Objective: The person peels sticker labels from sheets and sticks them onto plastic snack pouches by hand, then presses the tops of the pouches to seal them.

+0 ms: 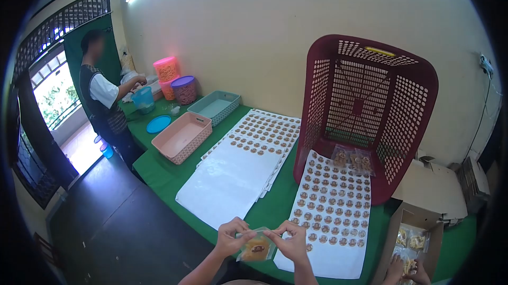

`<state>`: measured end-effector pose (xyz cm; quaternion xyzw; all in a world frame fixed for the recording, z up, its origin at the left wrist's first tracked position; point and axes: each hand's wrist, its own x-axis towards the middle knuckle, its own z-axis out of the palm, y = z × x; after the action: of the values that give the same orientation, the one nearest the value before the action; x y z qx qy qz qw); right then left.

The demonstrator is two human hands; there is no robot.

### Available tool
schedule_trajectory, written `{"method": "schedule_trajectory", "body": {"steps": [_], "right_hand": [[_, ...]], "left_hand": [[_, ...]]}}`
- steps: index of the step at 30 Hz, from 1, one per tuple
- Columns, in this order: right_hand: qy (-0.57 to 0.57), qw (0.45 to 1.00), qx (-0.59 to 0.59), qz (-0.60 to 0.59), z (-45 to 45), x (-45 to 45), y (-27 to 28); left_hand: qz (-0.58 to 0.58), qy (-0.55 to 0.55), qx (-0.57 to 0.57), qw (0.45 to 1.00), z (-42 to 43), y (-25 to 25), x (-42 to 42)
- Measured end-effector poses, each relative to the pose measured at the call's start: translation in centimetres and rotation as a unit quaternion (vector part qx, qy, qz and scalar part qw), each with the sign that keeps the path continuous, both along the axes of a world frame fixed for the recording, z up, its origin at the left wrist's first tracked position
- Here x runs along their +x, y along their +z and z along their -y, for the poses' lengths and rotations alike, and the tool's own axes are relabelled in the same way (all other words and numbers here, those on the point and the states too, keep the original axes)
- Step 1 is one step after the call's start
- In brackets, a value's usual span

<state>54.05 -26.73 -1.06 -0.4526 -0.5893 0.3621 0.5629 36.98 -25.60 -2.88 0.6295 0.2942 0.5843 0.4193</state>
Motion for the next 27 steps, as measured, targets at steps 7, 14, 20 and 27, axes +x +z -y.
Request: {"method": "schedule_trajectory", "body": {"steps": [7, 14, 20, 27], "right_hand": [[0.163, 0.987, -0.009, -0.017, 0.8, 2.9, 0.3], [0.162, 0.986, -0.035, 0.018, 0.8, 2.8, -1.0], [-0.040, 0.987, -0.056, -0.147, 1.1, -0.8, -0.3], [0.101, 0.991, -0.015, -0.082, 1.3, -2.2, -1.0]], "left_hand": [[-0.021, -0.103, -0.072, 0.992, 0.6, 0.2, -1.2], [-0.025, -0.033, -0.107, 0.993, 1.0, 0.1, -0.1], [-0.112, 0.078, 0.030, 0.990, 1.3, 1.0, 1.4], [0.080, 0.004, -0.175, 0.981, 0.7, -1.9, 2.5]]}}
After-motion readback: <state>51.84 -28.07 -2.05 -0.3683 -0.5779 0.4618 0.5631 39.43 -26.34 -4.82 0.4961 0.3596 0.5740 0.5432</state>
